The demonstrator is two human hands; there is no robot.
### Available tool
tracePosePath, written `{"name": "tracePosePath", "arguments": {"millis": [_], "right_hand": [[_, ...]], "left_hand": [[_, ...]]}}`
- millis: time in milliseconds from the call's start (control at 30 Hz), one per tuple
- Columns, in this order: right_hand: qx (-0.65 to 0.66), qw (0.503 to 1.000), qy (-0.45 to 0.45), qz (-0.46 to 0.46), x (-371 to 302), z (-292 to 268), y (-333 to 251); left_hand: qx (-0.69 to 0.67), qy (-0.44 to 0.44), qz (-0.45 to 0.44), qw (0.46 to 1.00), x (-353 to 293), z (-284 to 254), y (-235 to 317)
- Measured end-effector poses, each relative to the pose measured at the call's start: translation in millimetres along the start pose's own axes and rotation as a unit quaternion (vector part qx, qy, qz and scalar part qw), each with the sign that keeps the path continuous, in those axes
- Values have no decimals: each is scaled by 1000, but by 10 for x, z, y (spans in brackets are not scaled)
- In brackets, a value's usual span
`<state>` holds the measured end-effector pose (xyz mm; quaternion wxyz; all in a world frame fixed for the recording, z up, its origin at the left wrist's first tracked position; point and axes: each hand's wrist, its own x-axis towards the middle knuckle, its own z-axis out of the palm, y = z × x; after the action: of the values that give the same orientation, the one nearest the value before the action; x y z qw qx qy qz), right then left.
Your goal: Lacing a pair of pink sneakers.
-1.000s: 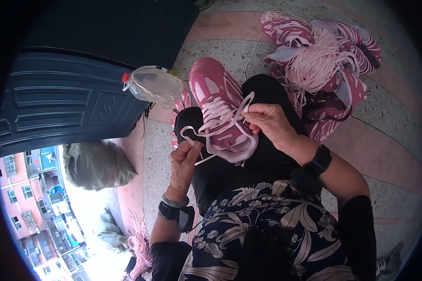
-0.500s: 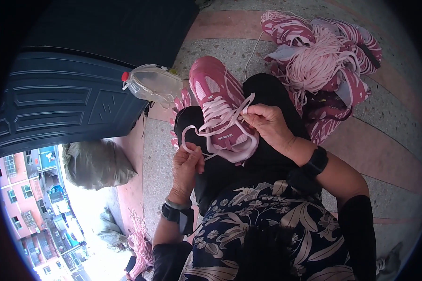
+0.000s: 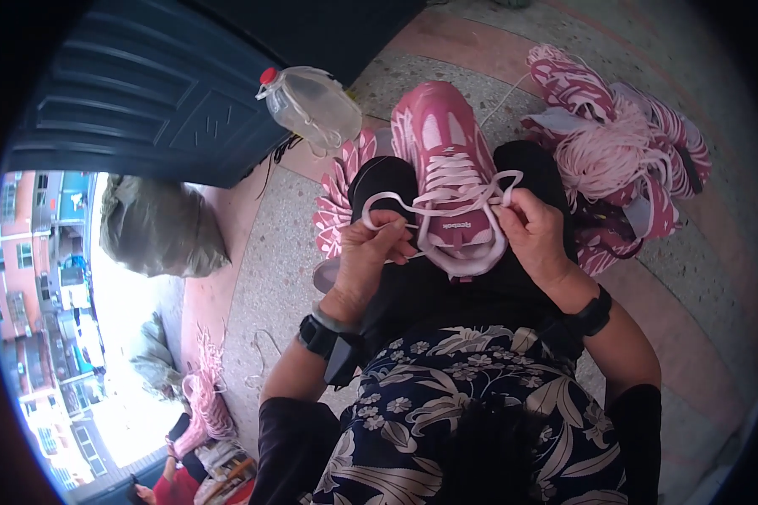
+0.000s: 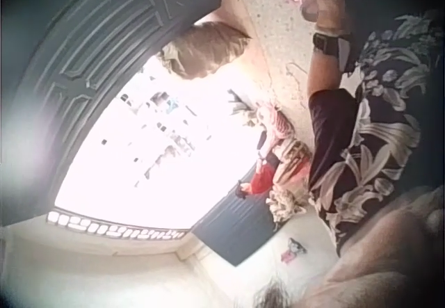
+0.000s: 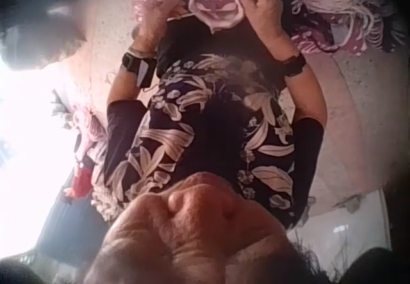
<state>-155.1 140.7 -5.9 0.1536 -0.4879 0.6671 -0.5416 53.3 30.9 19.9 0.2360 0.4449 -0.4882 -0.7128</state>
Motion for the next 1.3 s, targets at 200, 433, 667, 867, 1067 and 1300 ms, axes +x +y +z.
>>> {"name": "tracePosePath", "arguments": {"millis": [200, 433, 667, 867, 1067, 1300], "right_hand": [[-149, 985, -62, -65, -34, -38, -225], [-75, 994, -77, 28, -72, -64, -55], [6, 993, -64, 101, -86, -91, 43], [-111, 987, -75, 91, -89, -196, -91], [-38, 978, -195, 57, -48, 4, -538], [54, 938, -289, 183, -5, 412, -553]], "left_hand": [[-33, -1, 30, 999, 65, 37, -117], [-48, -22, 27, 998, 116, 88, -119], [-56, -39, 27, 997, 159, 113, -166], [-33, -39, 48, 998, 160, 110, -214], [-22, -33, 92, 995, 156, 130, -251], [21, -17, 105, 994, 158, 133, -298]]}}
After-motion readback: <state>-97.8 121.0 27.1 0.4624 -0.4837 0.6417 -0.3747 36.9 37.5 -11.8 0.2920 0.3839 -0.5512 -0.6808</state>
